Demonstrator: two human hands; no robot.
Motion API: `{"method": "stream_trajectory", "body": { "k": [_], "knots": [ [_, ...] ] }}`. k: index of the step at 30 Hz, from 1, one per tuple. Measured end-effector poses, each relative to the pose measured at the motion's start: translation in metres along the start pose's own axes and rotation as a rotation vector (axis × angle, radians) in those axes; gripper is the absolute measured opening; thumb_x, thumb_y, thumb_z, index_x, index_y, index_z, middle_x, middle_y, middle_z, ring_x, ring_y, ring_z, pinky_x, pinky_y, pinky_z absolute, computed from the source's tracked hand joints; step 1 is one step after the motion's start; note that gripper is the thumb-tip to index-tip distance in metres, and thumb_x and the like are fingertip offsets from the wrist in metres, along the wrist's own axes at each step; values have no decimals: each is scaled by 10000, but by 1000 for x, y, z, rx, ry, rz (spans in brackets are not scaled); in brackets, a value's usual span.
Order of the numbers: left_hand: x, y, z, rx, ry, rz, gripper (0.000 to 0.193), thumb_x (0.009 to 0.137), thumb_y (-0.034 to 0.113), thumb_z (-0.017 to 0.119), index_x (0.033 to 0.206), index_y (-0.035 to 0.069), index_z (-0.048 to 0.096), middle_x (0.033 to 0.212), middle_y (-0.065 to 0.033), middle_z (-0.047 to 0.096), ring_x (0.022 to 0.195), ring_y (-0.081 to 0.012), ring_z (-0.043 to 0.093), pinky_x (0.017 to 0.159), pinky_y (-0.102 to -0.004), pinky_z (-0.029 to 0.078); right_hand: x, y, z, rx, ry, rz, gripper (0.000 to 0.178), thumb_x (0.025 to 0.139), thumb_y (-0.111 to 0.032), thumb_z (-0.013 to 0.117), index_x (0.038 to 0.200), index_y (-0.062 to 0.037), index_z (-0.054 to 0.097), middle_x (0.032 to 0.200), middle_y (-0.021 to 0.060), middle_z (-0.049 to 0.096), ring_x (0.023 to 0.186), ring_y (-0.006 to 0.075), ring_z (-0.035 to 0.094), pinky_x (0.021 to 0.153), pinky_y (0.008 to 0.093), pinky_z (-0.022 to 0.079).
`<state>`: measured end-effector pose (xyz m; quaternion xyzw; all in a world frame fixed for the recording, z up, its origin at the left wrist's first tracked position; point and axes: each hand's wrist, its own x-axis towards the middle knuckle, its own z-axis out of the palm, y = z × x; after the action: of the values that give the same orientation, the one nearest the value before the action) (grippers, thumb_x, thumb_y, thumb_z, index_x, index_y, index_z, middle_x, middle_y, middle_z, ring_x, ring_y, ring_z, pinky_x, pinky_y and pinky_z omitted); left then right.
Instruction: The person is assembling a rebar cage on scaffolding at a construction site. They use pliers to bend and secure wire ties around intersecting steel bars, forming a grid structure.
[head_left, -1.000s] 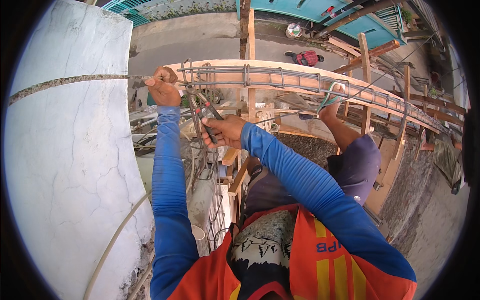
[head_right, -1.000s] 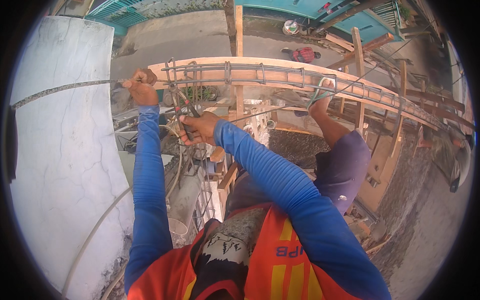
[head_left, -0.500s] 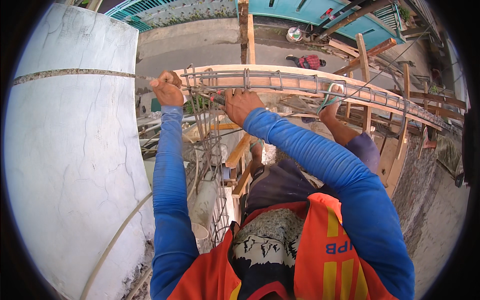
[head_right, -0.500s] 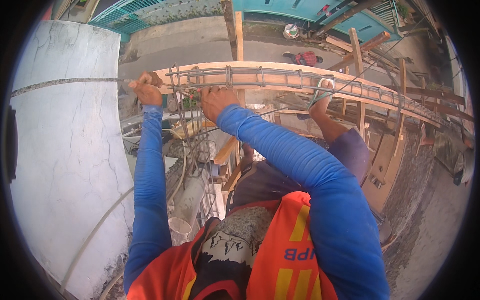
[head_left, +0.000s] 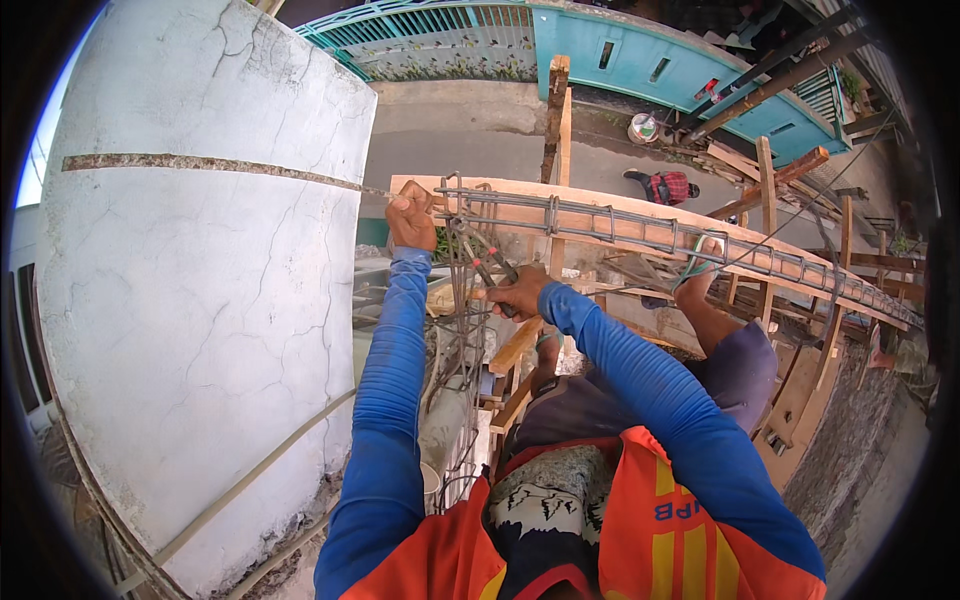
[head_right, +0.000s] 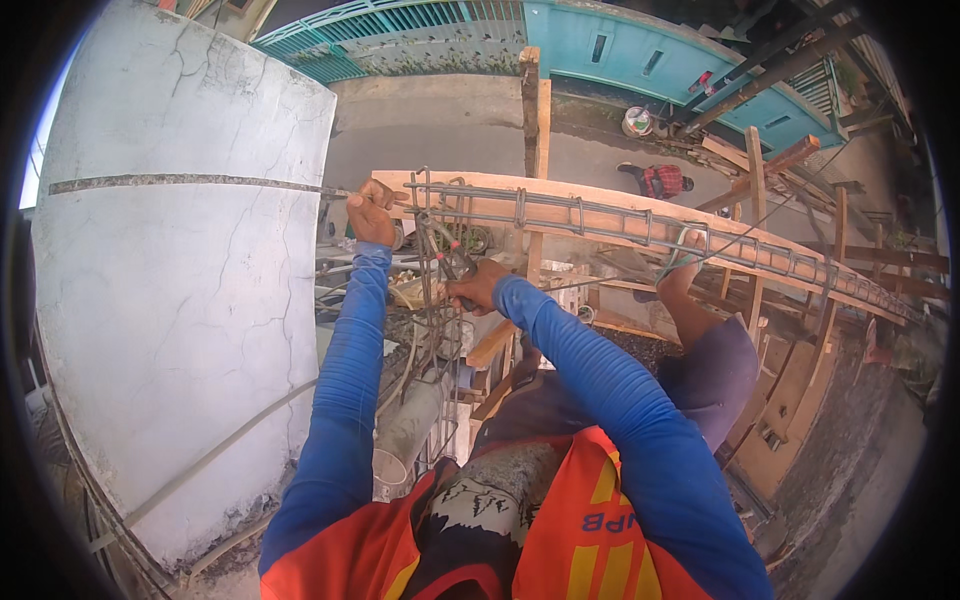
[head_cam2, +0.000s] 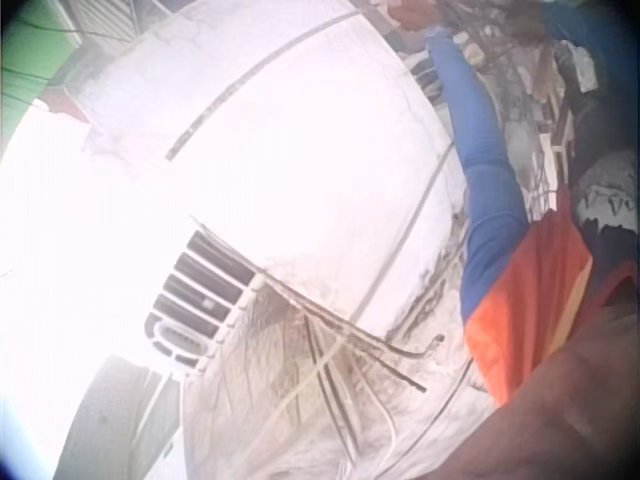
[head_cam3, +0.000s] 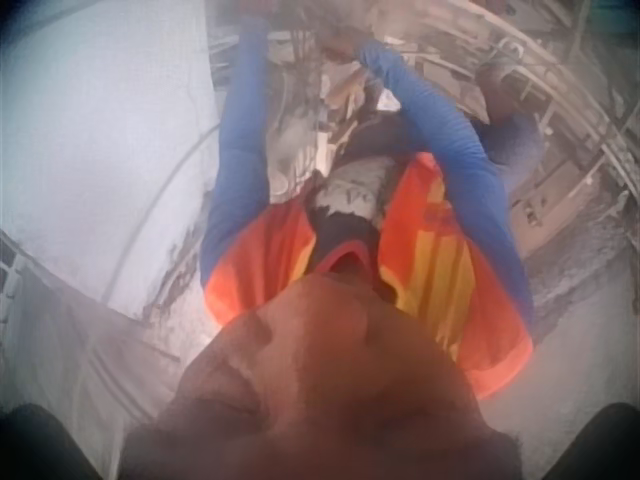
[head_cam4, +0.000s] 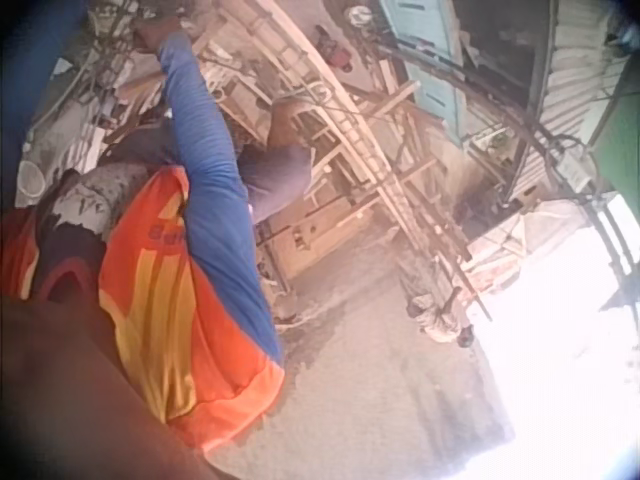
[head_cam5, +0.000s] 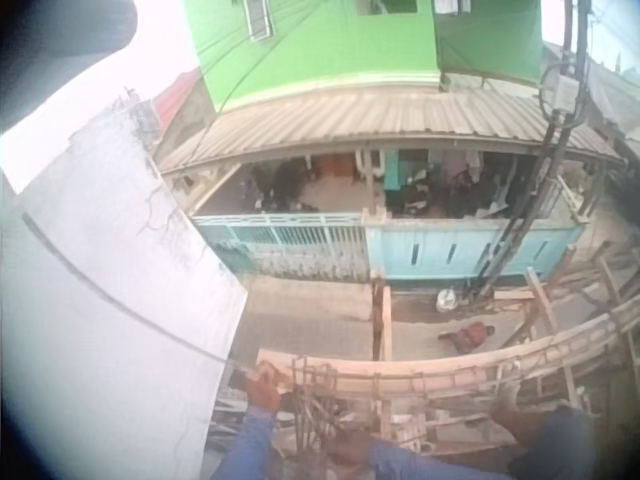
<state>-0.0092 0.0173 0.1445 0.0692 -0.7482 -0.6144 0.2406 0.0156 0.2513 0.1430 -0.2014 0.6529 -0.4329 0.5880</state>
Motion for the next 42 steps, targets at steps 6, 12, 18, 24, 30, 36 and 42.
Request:
{"method": "stream_trajectory", "body": {
  "k": [6, 12, 18, 24, 30, 36, 42],
  "knots": [
    [15, 17, -4, 82, 18, -118, 577, 1038, 471, 396, 669, 28, 403, 591, -48, 426, 553, -135, 460, 633, -362, 575, -26, -31, -22, -745, 586, 202, 516, 859, -269, 643, 1220, 76, 518, 1080, 214, 643, 998, 317, 620, 861, 421, 488],
    [16, 16, 1, 92, 40, -120, 608, 1030, 499, 402, 661, 16, 419, 567, -50, 422, 530, -145, 466, 610, -358, 559, -23, -31, -47, -1556, 920, -265, 308, 895, -169, 511, 1097, 22, 643, 1004, 118, 612, 933, 270, 563, 819, 399, 421],
    [14, 16, 3, 118, 64, -170, 631, 1018, 539, 399, 670, 15, 443, 578, -49, 435, 571, -172, 565, 617, -362, 556, -9, -97, -58, -1241, 307, 86, 322, 963, -222, 493, 959, 29, 694, 968, 179, 687, 818, 265, 682, 694, 413, 536],
    [21, 10, -2, 26, 52, -211, 605, 1005, 535, 439, 685, 22, 442, 612, -35, 434, 573, -137, 503, 648, -378, 581, 5, -34, 5, 351, 138, 295, 475, 1020, -443, 471, 886, -12, 617, 844, 67, 625, 704, 156, 616, 603, 272, 530],
    [18, 11, -3, -93, 39, -223, 580, 1005, 526, 447, 687, 41, 436, 623, -18, 411, 585, -118, 476, 664, -384, 592, 18, 14, 64, 1275, -83, 165, 561, 946, -508, 589, 1092, 32, 547, 801, 42, 614, 689, 134, 605, 608, 248, 546],
    [17, 10, -2, -94, 29, -222, 550, 1021, 489, 438, 701, 43, 423, 639, -12, 410, 585, -111, 444, 671, -385, 589, 3, 1, 8, -114, 381, 343, 581, 842, -404, 722, 1169, 48, 560, 1004, 170, 682, 903, 305, 688, 776, 404, 582],
    [17, 10, -5, -107, -12, -194, 554, 1020, 491, 440, 711, 31, 428, 657, -21, 426, 606, -122, 471, 672, -383, 589, -18, -4, -6, -987, 1014, -149, 578, 881, -347, 669, 1291, 14, 479, 1108, 201, 558, 927, 345, 617, 825, 428, 501]
  ]
}}
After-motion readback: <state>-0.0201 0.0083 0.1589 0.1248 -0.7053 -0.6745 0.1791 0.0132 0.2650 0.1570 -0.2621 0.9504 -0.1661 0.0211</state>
